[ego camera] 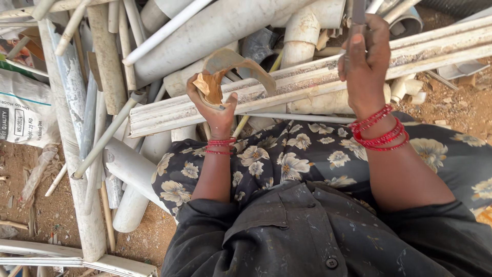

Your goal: The person uses a blade to scrape and clean the interior of a plastic pipe fitting and a section of pipe while sitting in an outdoor storage area.

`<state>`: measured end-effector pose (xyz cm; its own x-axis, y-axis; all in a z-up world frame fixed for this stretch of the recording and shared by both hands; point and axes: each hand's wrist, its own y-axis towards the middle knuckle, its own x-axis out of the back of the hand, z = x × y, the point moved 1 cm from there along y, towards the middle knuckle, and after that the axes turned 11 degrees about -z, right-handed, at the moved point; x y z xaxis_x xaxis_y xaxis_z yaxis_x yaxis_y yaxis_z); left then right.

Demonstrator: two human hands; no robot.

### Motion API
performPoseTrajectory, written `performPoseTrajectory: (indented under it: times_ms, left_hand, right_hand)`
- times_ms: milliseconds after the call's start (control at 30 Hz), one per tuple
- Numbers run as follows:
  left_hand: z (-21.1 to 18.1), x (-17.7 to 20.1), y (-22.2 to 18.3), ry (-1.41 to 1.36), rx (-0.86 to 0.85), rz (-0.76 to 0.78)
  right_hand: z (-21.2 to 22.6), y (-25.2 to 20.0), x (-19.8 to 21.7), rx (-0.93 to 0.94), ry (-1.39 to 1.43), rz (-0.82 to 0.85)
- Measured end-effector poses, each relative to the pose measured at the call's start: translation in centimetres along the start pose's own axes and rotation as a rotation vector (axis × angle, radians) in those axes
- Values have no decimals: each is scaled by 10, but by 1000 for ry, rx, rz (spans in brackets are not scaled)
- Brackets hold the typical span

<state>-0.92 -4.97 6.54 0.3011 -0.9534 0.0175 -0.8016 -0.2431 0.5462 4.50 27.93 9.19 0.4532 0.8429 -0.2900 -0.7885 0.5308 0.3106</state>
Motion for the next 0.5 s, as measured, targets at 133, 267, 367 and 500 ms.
performPoseTrajectory:
  times_ms: [133, 267, 367, 500]
  left_hand:
    - [-34, 15, -4, 43, 72, 131]
    - [-67, 29, 7, -38, 174, 252]
    - [-73, 40, 33, -28, 347, 236]
    - [-53, 56, 104, -180, 629, 41]
  right_hand:
    - [11, 2, 27, -24, 44, -34]
    - [5, 8, 38, -71, 74, -97]
    - [-5, 9, 37, -103, 60, -113]
    - [-15, 16, 33, -119, 28, -106]
